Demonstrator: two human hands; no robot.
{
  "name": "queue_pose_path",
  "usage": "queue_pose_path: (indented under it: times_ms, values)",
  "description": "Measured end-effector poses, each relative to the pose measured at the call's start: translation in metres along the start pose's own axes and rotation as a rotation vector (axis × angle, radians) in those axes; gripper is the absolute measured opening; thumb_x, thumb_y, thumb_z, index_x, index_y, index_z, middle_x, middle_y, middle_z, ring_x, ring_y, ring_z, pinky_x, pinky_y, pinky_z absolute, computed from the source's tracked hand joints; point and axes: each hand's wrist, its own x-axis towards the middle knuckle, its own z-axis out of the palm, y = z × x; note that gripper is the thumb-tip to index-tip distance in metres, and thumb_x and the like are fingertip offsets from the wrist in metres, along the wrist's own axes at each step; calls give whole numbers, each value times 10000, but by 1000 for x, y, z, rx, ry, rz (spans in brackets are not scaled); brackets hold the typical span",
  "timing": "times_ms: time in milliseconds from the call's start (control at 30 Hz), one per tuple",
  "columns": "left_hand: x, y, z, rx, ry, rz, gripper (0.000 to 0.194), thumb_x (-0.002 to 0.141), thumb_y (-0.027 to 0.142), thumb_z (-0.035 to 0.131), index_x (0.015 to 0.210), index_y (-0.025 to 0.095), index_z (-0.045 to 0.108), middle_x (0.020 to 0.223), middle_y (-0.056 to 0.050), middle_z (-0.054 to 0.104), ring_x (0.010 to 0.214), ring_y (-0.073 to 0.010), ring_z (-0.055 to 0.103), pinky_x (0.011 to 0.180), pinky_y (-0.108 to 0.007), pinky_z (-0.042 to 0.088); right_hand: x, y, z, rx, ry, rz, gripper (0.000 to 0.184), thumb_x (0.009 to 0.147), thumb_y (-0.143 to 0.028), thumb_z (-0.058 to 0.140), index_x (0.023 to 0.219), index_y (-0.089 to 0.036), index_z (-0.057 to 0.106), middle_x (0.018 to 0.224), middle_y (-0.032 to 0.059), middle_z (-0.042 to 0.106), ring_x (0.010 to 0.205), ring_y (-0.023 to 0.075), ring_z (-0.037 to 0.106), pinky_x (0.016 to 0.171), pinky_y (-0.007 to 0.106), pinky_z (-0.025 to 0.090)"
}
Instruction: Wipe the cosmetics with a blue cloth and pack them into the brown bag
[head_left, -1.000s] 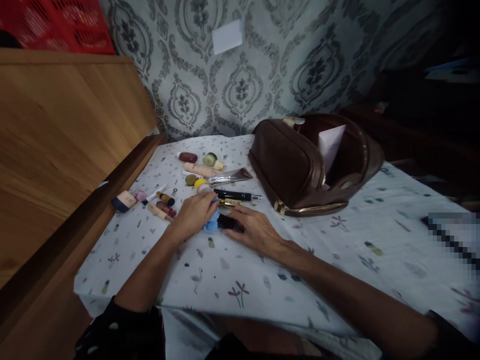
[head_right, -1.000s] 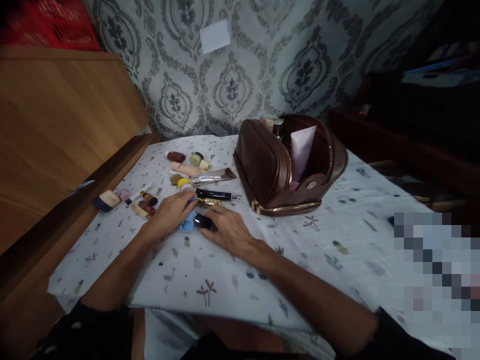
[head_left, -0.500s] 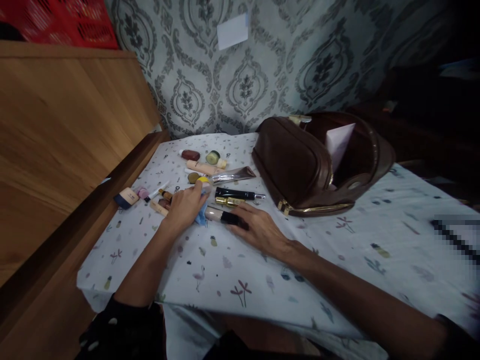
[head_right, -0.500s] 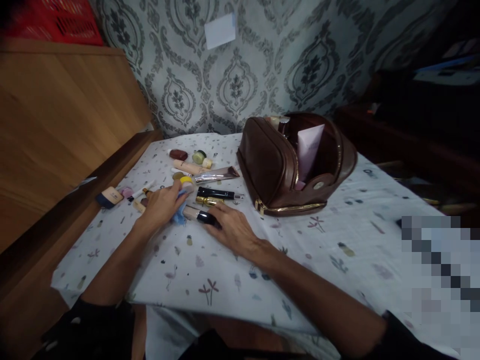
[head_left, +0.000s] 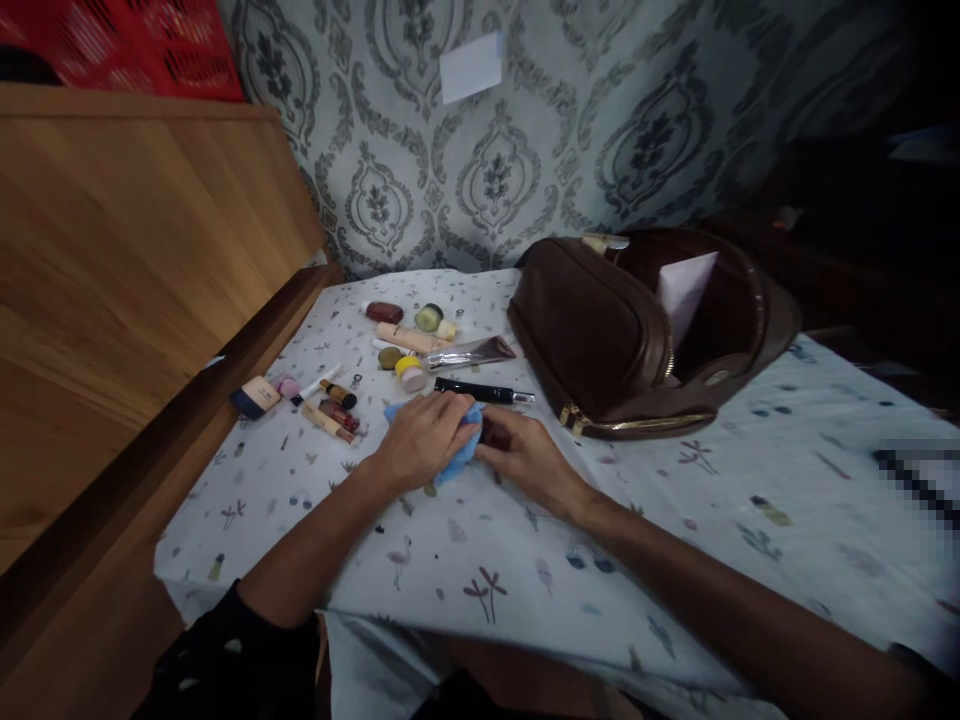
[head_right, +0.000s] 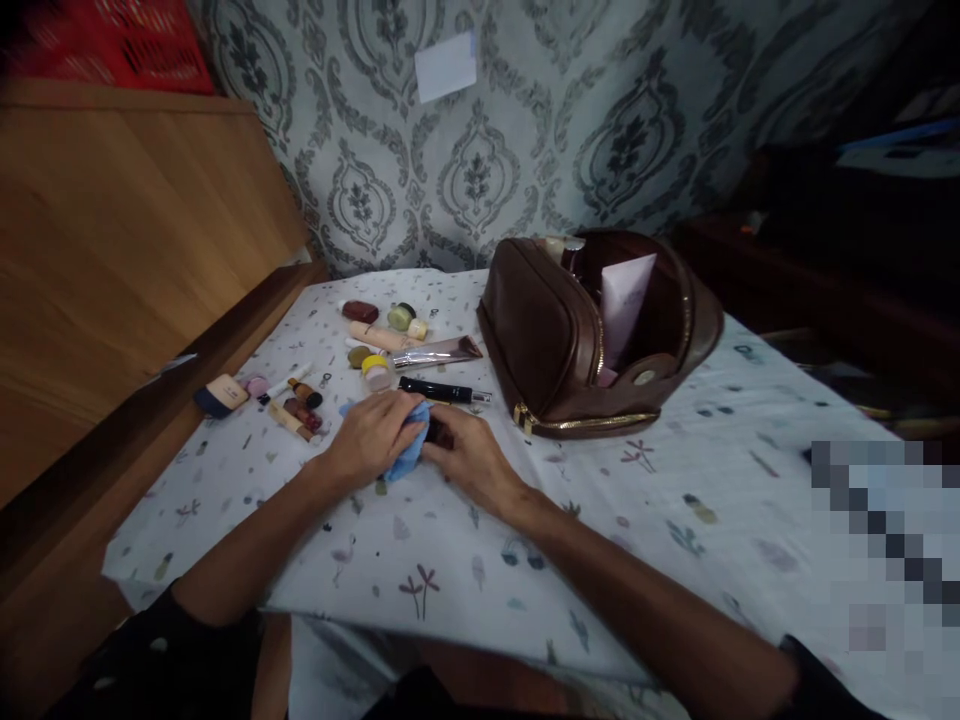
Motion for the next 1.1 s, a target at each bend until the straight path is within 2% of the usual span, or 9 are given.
queue_pose_path:
  times_ms: [167,300,500,700,800,867,1000,1100]
  values:
    - [2,-8,-11,-82,-183,-70,338,1020,382,313,969,187,584,921,-58,660,871,-189,614,792,-309,475,3,3,3,310,23,121,350,708,-405,771,937,-184,627,853,29,682,754,165,619,684,292,510]
    - [3,-16,-23,-159,-270,-75,359,1015,427,325,988,193,597,933,-47,645,878,-180,597,793,-293,455,4,0,1,363,32,163,323,690,-361,781,916,-186,630,841,24,680,736,152,609,661,288,497]
    - [1,-30,-35,-184,-360,-132,369,1002,462,356,999,206,622,946,-37,630,884,-188,589,759,-287,426,4,-2,-1,431,62,218,356,695,-312,782,1005,-195,652,969,53,691,838,166,628,672,284,497]
    - [2,-42,-47,-283,-434,-165,345,971,490,426,947,202,614,863,-9,617,794,-173,580,709,-273,394,8,-2,-8,529,184,186,426,693,-362,790,1056,-205,633,938,41,666,794,148,590,616,256,466]
    - [1,-48,-47,-305,-502,-180,365,946,516,457,855,192,597,782,2,594,733,-168,569,662,-265,374,11,-5,-15,612,283,198,429,683,-388,802,1037,-215,633,890,19,643,737,126,559,588,239,447]
    - [0,-51,-44,-326,-551,-169,361,941,513,465,843,192,598,778,0,605,731,-170,573,662,-266,379,12,-8,-17,656,299,208,420,667,-388,817,1008,-214,641,878,14,638,736,121,554,588,235,445]
    - [0,-48,-40,-337,-590,-171,334,932,513,483,941,211,625,898,-18,663,823,-193,609,728,-287,421,12,-11,-18,692,285,220,432,640,-385,841,988,-209,656,859,11,638,736,118,549,582,231,439]
    - [2,-37,-39,-228,-598,-203,397,875,582,545,1071,243,613,1075,-32,668,961,-235,619,798,-321,448,12,-10,-21,690,326,223,430,636,-368,843,990,-209,659,859,5,631,753,123,561,581,231,432]
